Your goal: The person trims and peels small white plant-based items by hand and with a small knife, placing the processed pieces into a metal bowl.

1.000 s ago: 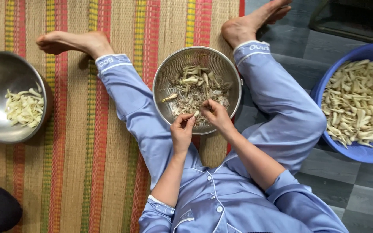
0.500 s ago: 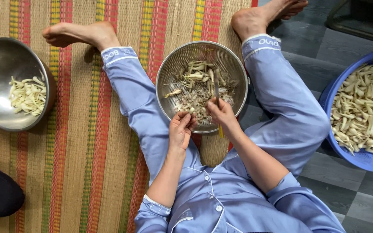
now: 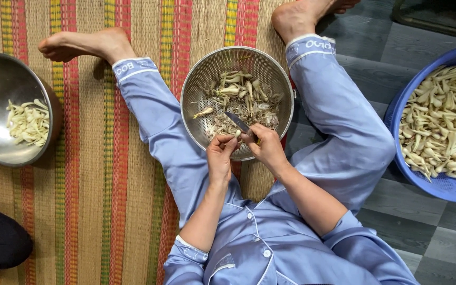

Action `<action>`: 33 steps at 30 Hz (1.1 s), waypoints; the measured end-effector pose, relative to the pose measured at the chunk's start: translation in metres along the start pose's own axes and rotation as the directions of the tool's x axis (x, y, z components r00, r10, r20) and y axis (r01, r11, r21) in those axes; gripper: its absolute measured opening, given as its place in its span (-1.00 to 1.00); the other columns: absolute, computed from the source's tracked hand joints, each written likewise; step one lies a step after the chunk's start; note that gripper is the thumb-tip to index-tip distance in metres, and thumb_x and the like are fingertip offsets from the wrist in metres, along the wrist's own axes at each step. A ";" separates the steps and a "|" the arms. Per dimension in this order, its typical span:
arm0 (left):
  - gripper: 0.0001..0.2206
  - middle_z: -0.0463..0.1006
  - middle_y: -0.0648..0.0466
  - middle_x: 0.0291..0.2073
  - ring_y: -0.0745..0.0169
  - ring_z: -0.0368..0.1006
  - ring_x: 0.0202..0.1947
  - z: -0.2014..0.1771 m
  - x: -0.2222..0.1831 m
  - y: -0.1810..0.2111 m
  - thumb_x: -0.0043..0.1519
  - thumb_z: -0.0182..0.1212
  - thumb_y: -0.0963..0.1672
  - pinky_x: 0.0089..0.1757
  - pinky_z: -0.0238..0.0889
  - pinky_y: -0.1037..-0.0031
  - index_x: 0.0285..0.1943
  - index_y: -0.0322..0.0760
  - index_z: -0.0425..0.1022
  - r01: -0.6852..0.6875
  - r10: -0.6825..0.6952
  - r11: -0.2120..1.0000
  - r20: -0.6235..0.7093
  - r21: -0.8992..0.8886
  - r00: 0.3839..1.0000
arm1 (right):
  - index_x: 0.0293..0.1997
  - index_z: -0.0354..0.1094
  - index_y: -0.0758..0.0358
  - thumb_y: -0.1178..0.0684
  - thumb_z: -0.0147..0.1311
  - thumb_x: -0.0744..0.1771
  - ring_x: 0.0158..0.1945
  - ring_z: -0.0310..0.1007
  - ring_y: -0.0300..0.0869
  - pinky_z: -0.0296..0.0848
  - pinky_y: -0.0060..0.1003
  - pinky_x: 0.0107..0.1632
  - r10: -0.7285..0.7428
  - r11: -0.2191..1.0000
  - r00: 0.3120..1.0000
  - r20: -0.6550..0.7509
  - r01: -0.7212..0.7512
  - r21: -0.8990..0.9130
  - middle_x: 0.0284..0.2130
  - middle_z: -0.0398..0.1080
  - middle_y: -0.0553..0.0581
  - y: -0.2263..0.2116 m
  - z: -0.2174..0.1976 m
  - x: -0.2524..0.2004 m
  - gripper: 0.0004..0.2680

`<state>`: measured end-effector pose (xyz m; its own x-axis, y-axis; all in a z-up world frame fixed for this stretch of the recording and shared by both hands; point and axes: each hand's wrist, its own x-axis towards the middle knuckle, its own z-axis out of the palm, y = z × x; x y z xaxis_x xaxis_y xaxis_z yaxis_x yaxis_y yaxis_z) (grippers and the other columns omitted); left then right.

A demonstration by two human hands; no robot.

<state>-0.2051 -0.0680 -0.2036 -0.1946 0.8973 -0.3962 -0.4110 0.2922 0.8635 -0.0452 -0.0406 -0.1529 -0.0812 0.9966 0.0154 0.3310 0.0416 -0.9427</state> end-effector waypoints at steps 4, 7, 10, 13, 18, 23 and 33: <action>-0.87 0.69 -0.04 -0.33 0.29 0.64 -0.28 0.006 -0.004 0.007 0.16 0.42 -0.27 -0.18 0.56 0.52 -0.17 -0.37 0.57 -0.060 0.061 0.995 -0.012 0.075 0.998 | -0.45 0.33 0.18 0.11 0.22 0.31 -0.51 0.37 0.05 0.32 -0.20 -0.41 0.025 1.000 1.000 0.003 -0.025 -0.003 -0.59 0.34 0.17 -0.002 -0.001 0.003 -0.85; -0.87 0.68 0.00 -0.36 0.39 0.60 -0.31 0.006 -0.005 0.006 0.16 0.43 -0.26 -0.19 0.54 0.55 -0.18 -0.35 0.58 -0.090 0.092 0.985 -0.005 0.144 0.996 | -0.45 0.36 0.19 0.13 0.24 0.29 -0.54 0.34 -0.02 0.29 -0.22 -0.43 0.066 0.998 0.998 0.005 -0.066 0.016 -0.61 0.34 0.17 0.001 -0.001 0.003 -0.87; -0.87 0.67 0.03 -0.39 0.42 0.58 -0.34 0.014 -0.010 0.015 0.15 0.43 -0.25 -0.22 0.52 0.57 -0.18 -0.33 0.59 -0.099 0.103 0.982 -0.015 0.164 0.995 | -0.46 0.32 0.22 0.15 0.21 0.28 -0.51 0.36 0.10 0.30 -0.16 -0.41 0.055 0.998 0.998 0.021 -0.055 0.017 -0.61 0.31 0.24 -0.003 -0.003 0.003 -0.87; -0.87 0.67 0.04 -0.38 0.44 0.57 -0.32 0.016 -0.011 0.016 0.16 0.43 -0.25 -0.20 0.51 0.56 -0.17 -0.33 0.59 -0.096 0.100 0.982 -0.020 0.165 0.995 | -0.47 0.30 0.20 0.15 0.21 0.28 -0.52 0.36 0.08 0.29 -0.17 -0.41 0.055 0.998 0.998 0.020 -0.055 0.017 -0.62 0.30 0.22 -0.004 -0.004 0.006 -0.86; -0.86 0.69 0.02 -0.35 0.40 0.59 -0.29 0.012 -0.008 0.007 0.16 0.43 -0.25 -0.18 0.52 0.54 -0.16 -0.34 0.57 -0.067 0.071 0.990 -0.023 0.122 0.997 | -0.46 0.28 0.19 0.13 0.19 0.28 -0.51 0.36 0.08 0.30 -0.18 -0.42 0.049 0.999 0.998 0.027 -0.050 0.014 -0.61 0.30 0.21 0.001 -0.003 0.007 -0.86; -0.87 0.70 -0.03 -0.31 0.31 0.64 -0.31 0.003 -0.003 -0.002 0.20 0.37 -0.24 -0.21 0.54 0.57 -0.13 -0.32 0.53 0.032 -0.032 0.999 -0.017 -0.001 0.999 | -0.47 0.28 0.20 0.15 0.16 0.29 -0.53 0.30 -0.03 0.28 -0.24 -0.41 0.061 0.995 0.997 0.036 -0.063 0.071 -0.64 0.27 0.18 -0.001 -0.001 0.009 -0.86; -0.85 0.70 -0.05 -0.33 0.29 0.65 -0.41 -0.003 0.004 -0.005 0.24 0.31 -0.23 -0.30 0.55 0.61 -0.07 -0.28 0.47 0.149 -0.148 0.981 0.021 -0.120 0.989 | -0.50 0.28 0.23 0.17 0.17 0.30 -0.53 0.26 -0.14 0.23 -0.27 -0.43 0.076 0.985 0.997 0.031 -0.080 0.155 -0.64 0.32 0.18 -0.023 -0.006 0.013 -0.84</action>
<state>-0.2064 -0.0671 -0.2107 -0.1133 0.8509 -0.5129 -0.5397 0.3807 0.7509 -0.0479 -0.0277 -0.1288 -0.0848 0.9941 -0.0670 0.1870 -0.0502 -0.9811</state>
